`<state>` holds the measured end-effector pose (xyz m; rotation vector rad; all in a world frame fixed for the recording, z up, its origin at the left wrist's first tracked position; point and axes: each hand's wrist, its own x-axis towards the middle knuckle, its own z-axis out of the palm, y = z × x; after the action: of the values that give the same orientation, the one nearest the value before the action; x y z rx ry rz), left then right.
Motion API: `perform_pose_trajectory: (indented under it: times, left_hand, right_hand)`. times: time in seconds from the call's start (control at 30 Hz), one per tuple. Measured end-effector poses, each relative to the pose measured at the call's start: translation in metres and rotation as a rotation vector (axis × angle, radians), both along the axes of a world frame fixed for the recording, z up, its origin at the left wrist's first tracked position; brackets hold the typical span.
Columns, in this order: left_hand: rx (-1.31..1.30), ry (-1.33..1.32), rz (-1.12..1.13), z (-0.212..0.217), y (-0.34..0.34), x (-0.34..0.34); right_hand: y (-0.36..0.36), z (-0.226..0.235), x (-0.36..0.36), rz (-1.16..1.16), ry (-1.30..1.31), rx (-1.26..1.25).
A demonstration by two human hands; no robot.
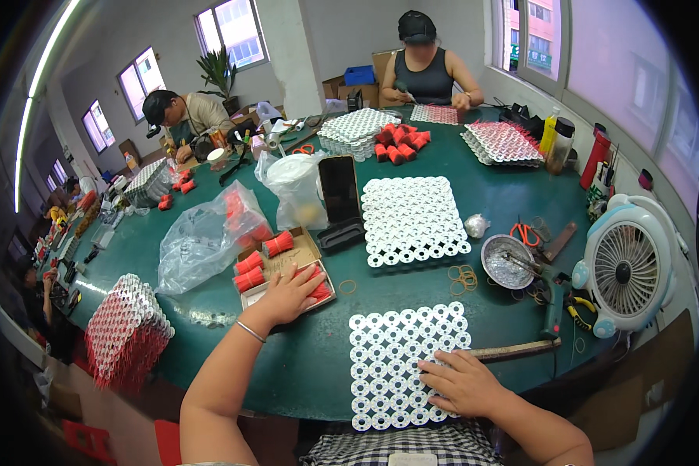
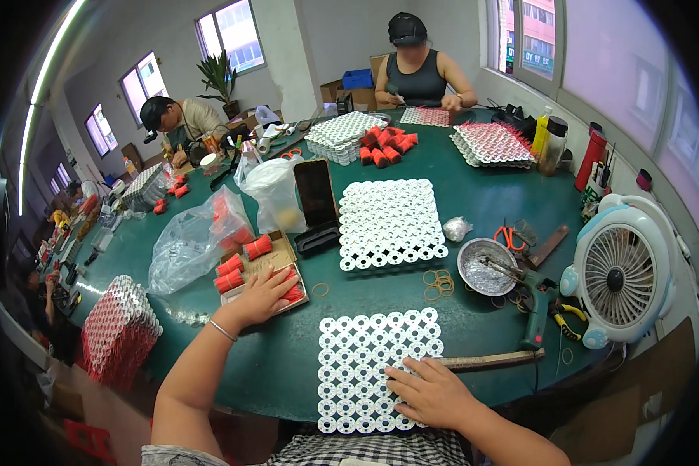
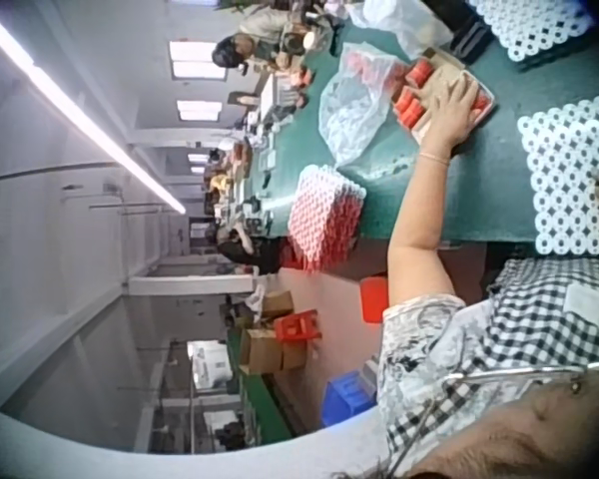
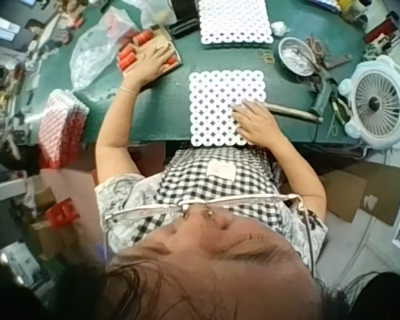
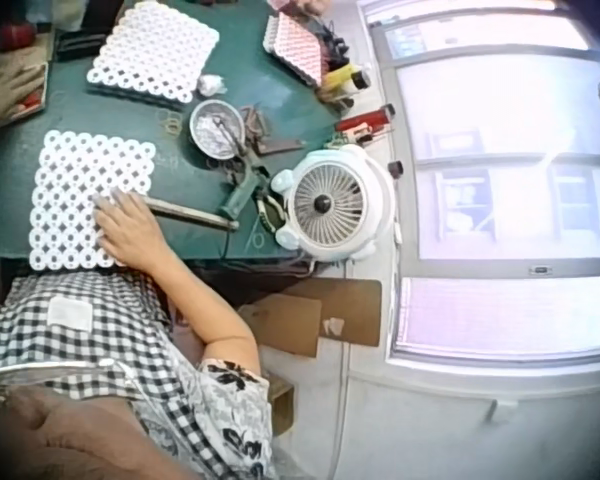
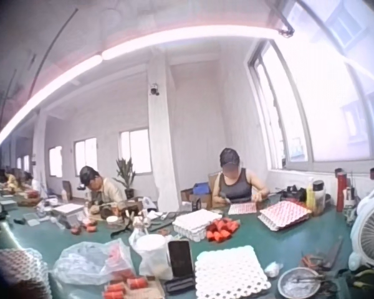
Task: The person solders wires onto an LED board sheet using a soldering tool, moves the sheet aside, positions a new LED board sheet, and solders wires onto it.
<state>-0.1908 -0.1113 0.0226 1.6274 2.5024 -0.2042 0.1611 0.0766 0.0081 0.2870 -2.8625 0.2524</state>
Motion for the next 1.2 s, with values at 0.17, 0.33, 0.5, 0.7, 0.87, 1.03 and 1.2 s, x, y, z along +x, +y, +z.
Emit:
perform_pose_trajectory:
  times: [0.17,0.33,0.5,0.7,0.87,1.03,1.2]
  left_hand:
    - [0.184,-0.091,0.057,-0.008,-0.002,-0.004]
    - [0.685,0.051,0.108,0.004,-0.025,0.031]
    - [1.019,-0.078,-0.074,-0.011,-0.112,0.151]
    - [0.751,-0.07,0.088,-0.09,-0.163,0.261]
    - [0.573,-0.269,0.452,-0.175,-0.208,0.267]
    - [0.505,-0.736,0.66,-0.139,-0.224,0.275]
    - [0.128,-0.795,0.535,-0.059,-0.215,0.269]
  right_hand:
    - [-0.001,-0.002,-0.003,-0.002,-0.018,-0.045]
    - [0.002,-0.004,-0.004,-0.005,-0.026,-0.14]
    - [0.004,-0.006,-0.001,-0.033,-0.079,-0.106]
    - [0.002,-0.007,-0.003,-0.035,-0.042,-0.124]
    - [0.002,-0.012,-0.003,-0.01,-0.027,-0.175]
    - [0.009,-0.016,0.007,0.019,0.182,-0.258]
    - [0.035,-0.005,0.032,-0.358,0.337,-0.189]
